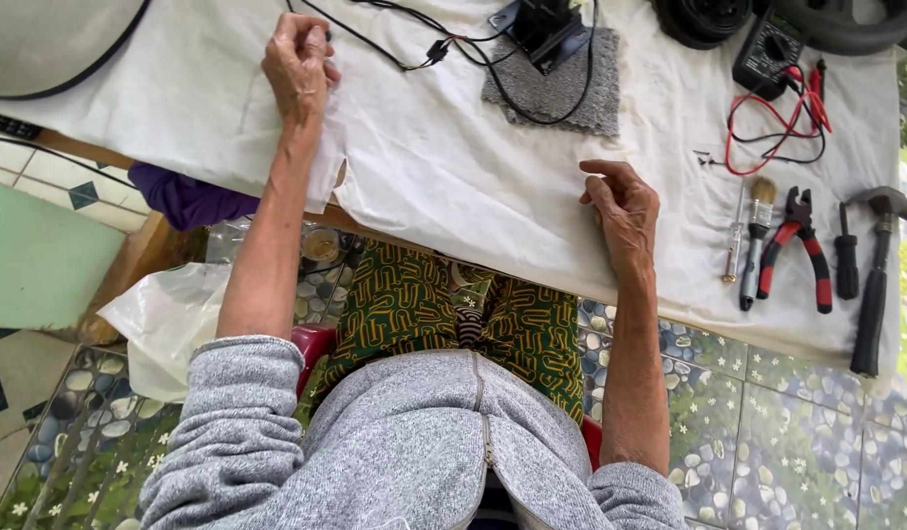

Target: A person is seen adjusting and inspecting a small motor device on a workbench, rotating it to examine different angles and using a small tool to probe components.

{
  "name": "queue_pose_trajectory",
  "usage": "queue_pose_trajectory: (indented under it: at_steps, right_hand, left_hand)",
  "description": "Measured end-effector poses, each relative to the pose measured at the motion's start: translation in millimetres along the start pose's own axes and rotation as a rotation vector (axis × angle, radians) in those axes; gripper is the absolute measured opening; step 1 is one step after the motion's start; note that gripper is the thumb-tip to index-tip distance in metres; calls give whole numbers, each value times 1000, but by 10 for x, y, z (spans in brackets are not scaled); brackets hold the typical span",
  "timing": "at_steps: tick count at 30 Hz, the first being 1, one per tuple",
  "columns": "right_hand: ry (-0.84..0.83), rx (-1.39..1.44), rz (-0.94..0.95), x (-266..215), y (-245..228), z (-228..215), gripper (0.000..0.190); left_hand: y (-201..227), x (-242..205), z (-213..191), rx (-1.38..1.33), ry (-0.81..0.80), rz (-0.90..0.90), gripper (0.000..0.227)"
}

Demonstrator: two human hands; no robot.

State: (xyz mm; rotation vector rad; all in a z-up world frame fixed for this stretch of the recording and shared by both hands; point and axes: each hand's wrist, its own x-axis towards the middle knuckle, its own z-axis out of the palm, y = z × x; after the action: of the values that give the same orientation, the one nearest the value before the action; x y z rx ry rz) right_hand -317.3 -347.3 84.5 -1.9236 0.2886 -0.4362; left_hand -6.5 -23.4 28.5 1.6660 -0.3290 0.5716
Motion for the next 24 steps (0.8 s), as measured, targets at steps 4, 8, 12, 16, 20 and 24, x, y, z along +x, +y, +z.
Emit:
queue_pose_trajectory:
  at_steps: [4, 8, 12, 16, 20, 24]
  right_hand:
    - [-6, 61, -2, 13, 57, -1, 22]
    - [-5, 25, -27, 11, 62, -14, 22]
    - [-9, 12, -24, 9, 76, -16, 22]
    - [-4, -14, -18, 1, 83, -20, 22]
    - [7, -8, -4, 7, 46, -4, 21]
    - [4, -17, -15, 18, 94, -2, 22]
  left_hand:
    - [-3, 3, -3, 16, -25, 21, 15]
    - [79, -13, 13, 26, -20, -7, 16]
    - [99, -24, 11, 26, -27, -76, 15]
    - [162, -52, 6, 13, -26, -101, 14]
    - [197, -44, 10, 26, -34, -111, 16]
    - [231, -53, -8, 15, -40, -97, 16]
